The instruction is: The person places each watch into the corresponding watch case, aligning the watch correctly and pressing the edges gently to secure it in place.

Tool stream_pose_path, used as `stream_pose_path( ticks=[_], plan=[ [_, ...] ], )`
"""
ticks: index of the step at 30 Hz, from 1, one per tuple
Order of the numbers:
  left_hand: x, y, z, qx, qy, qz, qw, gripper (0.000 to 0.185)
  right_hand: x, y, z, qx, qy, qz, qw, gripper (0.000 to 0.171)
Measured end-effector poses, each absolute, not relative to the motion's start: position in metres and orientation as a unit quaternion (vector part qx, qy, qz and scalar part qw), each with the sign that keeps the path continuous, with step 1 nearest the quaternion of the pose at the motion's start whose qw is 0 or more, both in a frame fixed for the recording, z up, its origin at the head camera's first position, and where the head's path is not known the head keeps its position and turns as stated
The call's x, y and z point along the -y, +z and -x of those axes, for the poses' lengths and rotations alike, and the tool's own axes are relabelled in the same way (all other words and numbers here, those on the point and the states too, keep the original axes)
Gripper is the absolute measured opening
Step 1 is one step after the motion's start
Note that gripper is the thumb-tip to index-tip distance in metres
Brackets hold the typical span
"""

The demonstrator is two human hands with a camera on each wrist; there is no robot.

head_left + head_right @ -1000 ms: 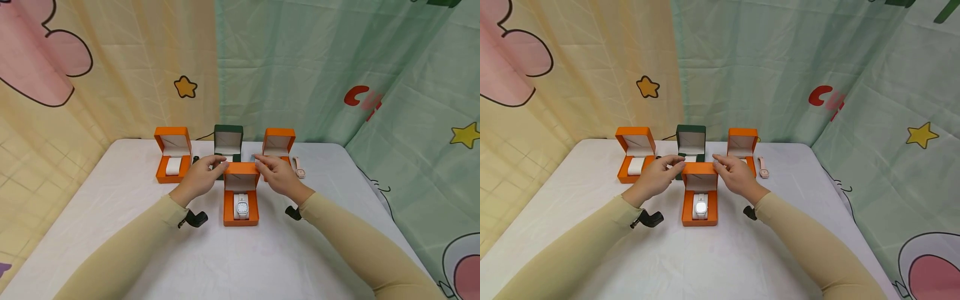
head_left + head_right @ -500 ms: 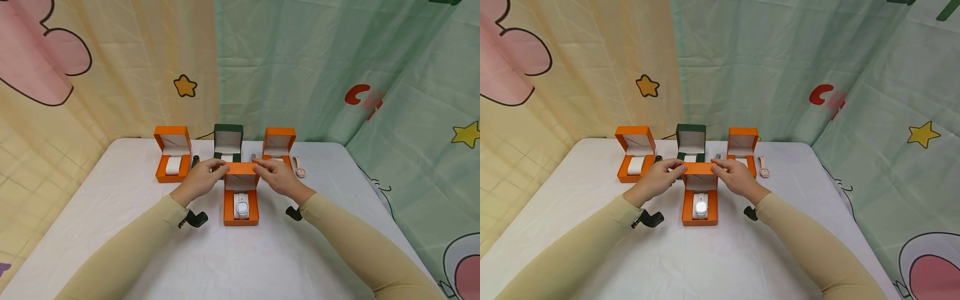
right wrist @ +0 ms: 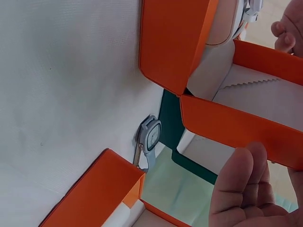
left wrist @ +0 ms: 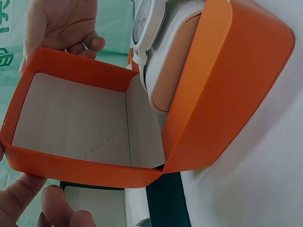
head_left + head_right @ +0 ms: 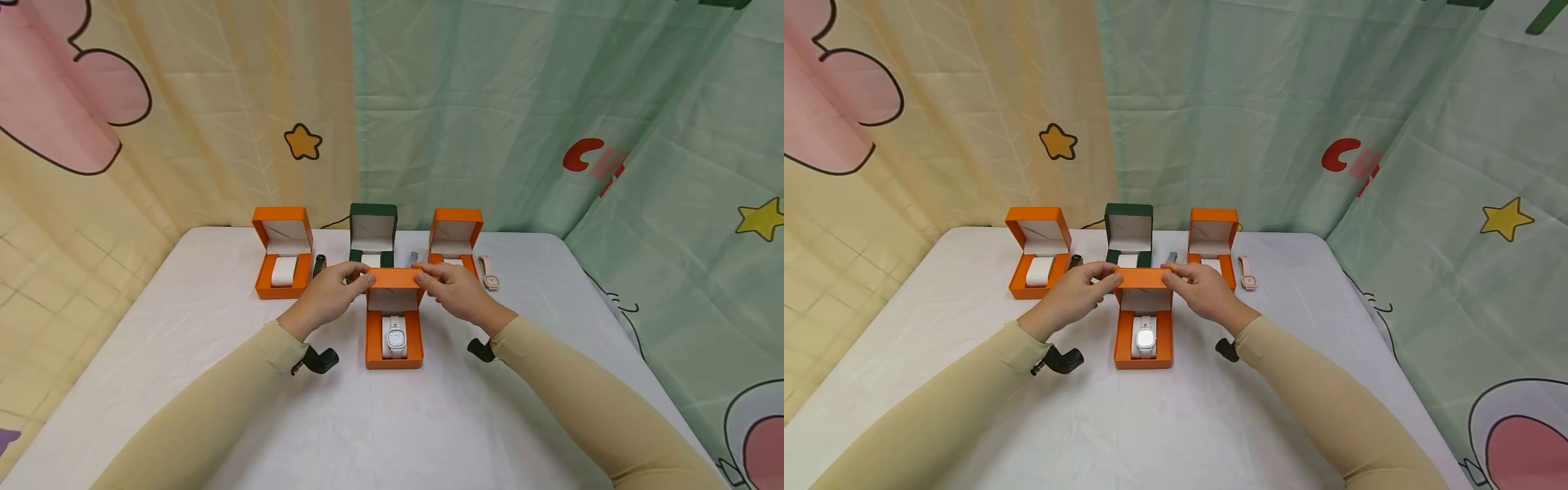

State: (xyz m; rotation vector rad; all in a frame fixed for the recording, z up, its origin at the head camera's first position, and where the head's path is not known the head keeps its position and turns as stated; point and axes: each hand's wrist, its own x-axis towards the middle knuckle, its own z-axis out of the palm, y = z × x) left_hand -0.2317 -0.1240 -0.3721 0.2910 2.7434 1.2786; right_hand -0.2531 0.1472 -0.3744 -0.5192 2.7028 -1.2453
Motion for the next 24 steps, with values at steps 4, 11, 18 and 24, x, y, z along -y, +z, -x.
stream_pose_path(
  ticks=[4,11,18,24],
  plan=[
    [0.1242,-0.3736,0.231,-0.902,0.418,-0.093,0.054,0.047,-0.1472,-0.3735,0.2514,-0.893,-0.413,0.165,0.063,0.046],
    [0.1248,-0.3749,0.2293,-0.9,0.422,-0.091,0.056,0.045,-0.1485,-0.3744,0.2494,-0.894,-0.413,0.163,0.069,0.045],
    [0.1258,-0.3771,0.2277,-0.897,0.429,-0.088,0.058,0.043,-0.1497,-0.3749,0.2464,-0.892,-0.414,0.168,0.069,0.045],
    [0.1264,-0.3756,0.2232,-0.893,0.437,-0.091,0.064,0.042,-0.1521,-0.3758,0.2433,-0.89,-0.414,0.179,0.067,0.045]
  ],
)
